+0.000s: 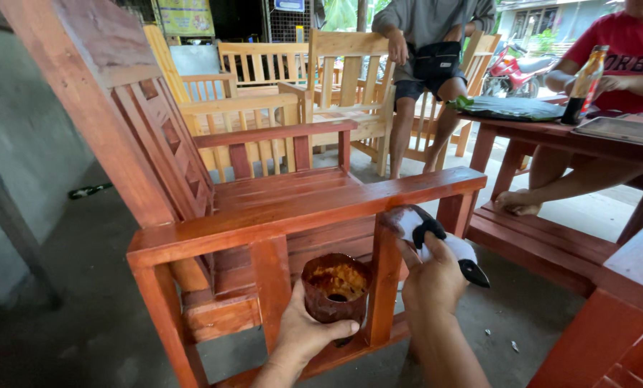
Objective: The person applies reddish-brown wood stain to a wooden chair frame using a brush, holding a container of stain in the other hand. They brush the legs, stretchers, and side rails of the chair, moving around the piece to coat different surfaces.
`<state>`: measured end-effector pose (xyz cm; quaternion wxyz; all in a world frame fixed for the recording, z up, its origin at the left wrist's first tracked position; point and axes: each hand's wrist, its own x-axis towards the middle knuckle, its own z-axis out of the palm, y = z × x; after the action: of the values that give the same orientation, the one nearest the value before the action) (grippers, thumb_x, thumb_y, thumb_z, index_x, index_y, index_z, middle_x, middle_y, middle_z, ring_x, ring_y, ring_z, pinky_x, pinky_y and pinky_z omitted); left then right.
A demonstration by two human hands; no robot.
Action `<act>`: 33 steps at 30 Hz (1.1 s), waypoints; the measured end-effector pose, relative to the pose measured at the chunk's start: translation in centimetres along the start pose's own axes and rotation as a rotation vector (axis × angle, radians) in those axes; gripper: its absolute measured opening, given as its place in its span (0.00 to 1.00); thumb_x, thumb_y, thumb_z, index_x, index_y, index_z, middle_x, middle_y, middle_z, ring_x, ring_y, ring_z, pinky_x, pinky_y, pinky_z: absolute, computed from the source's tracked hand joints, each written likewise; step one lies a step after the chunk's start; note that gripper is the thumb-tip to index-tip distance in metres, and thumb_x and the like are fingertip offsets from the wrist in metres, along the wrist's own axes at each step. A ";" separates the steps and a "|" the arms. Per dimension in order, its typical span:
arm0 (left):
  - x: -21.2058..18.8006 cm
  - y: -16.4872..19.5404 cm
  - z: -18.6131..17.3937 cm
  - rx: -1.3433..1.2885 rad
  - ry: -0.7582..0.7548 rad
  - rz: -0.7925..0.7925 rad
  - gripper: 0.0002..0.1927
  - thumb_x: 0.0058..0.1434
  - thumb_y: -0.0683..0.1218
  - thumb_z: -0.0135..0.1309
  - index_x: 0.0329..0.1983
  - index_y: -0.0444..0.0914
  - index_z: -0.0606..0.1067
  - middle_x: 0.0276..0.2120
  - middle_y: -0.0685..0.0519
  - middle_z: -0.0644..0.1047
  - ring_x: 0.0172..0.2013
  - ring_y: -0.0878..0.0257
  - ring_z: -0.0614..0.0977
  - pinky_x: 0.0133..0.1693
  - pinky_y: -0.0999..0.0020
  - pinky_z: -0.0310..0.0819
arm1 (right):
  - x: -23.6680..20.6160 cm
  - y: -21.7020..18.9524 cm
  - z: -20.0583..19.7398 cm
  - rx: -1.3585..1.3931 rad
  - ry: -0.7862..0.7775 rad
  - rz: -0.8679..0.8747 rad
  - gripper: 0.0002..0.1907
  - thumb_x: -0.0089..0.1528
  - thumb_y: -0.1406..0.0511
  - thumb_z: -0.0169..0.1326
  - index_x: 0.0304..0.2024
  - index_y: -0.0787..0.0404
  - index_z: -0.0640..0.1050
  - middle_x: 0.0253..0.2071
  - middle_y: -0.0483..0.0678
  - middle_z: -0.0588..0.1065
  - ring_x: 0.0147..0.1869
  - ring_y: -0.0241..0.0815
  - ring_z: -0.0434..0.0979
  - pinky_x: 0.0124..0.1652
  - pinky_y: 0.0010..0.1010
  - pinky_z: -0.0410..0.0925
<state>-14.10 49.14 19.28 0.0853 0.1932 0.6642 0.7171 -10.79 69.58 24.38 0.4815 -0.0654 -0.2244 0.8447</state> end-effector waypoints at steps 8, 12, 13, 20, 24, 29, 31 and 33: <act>1.4 -1.5 -0.5 -0.076 -0.027 0.006 0.55 0.30 0.38 0.75 0.65 0.40 0.63 0.52 0.49 0.80 0.54 0.58 0.83 0.58 0.60 0.78 | -0.2 2.3 -4.9 0.126 -0.013 -0.021 0.12 0.63 0.72 0.52 0.50 0.65 0.72 0.50 0.54 0.75 0.53 0.50 0.81 0.48 0.40 0.77; 2.0 -2.1 -0.5 -0.069 -0.004 0.072 0.55 0.30 0.37 0.75 0.65 0.39 0.64 0.52 0.49 0.81 0.54 0.58 0.82 0.57 0.61 0.77 | 1.4 6.2 -6.4 -0.021 0.087 -0.052 0.15 0.60 0.75 0.53 0.48 0.63 0.69 0.49 0.56 0.76 0.50 0.52 0.81 0.43 0.41 0.80; 2.1 -2.2 -0.5 -0.074 -0.004 0.100 0.55 0.29 0.37 0.76 0.65 0.38 0.64 0.52 0.49 0.81 0.54 0.58 0.82 0.57 0.61 0.76 | 1.1 6.8 -7.3 -0.074 0.118 -0.045 0.16 0.59 0.75 0.53 0.48 0.62 0.68 0.49 0.56 0.76 0.50 0.52 0.81 0.42 0.41 0.80; 3.1 -2.1 -0.4 -0.013 -0.003 -0.052 0.55 0.31 0.38 0.76 0.65 0.41 0.63 0.53 0.50 0.80 0.56 0.58 0.82 0.59 0.61 0.78 | 1.0 4.6 -8.8 0.002 0.210 0.010 0.13 0.63 0.73 0.53 0.50 0.69 0.71 0.50 0.57 0.76 0.50 0.51 0.82 0.43 0.37 0.77; 3.3 -2.3 0.0 -0.056 -0.020 0.011 0.56 0.29 0.38 0.76 0.65 0.40 0.63 0.53 0.50 0.80 0.56 0.57 0.82 0.58 0.60 0.77 | 3.7 2.6 -4.8 0.157 0.079 -0.058 0.11 0.64 0.72 0.51 0.50 0.68 0.71 0.50 0.53 0.74 0.49 0.45 0.82 0.45 0.39 0.79; 3.4 -2.6 0.4 -0.025 -0.011 -0.024 0.57 0.30 0.39 0.76 0.66 0.40 0.62 0.54 0.49 0.80 0.56 0.57 0.82 0.59 0.60 0.77 | 2.6 3.5 -5.7 -0.071 0.192 -0.040 0.11 0.63 0.74 0.50 0.49 0.69 0.70 0.49 0.55 0.75 0.45 0.48 0.82 0.43 0.36 0.78; 3.4 -2.7 0.5 -0.003 0.004 -0.032 0.55 0.31 0.40 0.76 0.66 0.39 0.64 0.54 0.48 0.81 0.55 0.56 0.83 0.59 0.60 0.77 | 2.2 3.7 -7.4 -0.105 0.236 0.003 0.12 0.63 0.74 0.51 0.49 0.68 0.69 0.48 0.54 0.74 0.44 0.47 0.81 0.42 0.37 0.80; 3.6 -2.7 0.6 -0.011 0.015 -0.045 0.60 0.29 0.40 0.77 0.69 0.42 0.61 0.55 0.49 0.80 0.56 0.58 0.82 0.59 0.61 0.77 | 2.8 3.5 -8.7 -0.090 0.238 0.008 0.11 0.65 0.73 0.51 0.49 0.71 0.71 0.49 0.56 0.75 0.47 0.48 0.81 0.45 0.38 0.77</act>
<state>-17.50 51.37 17.25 0.0975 0.1722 0.6652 0.7200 -12.17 73.14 15.39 0.4980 -0.1876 -0.2033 0.8219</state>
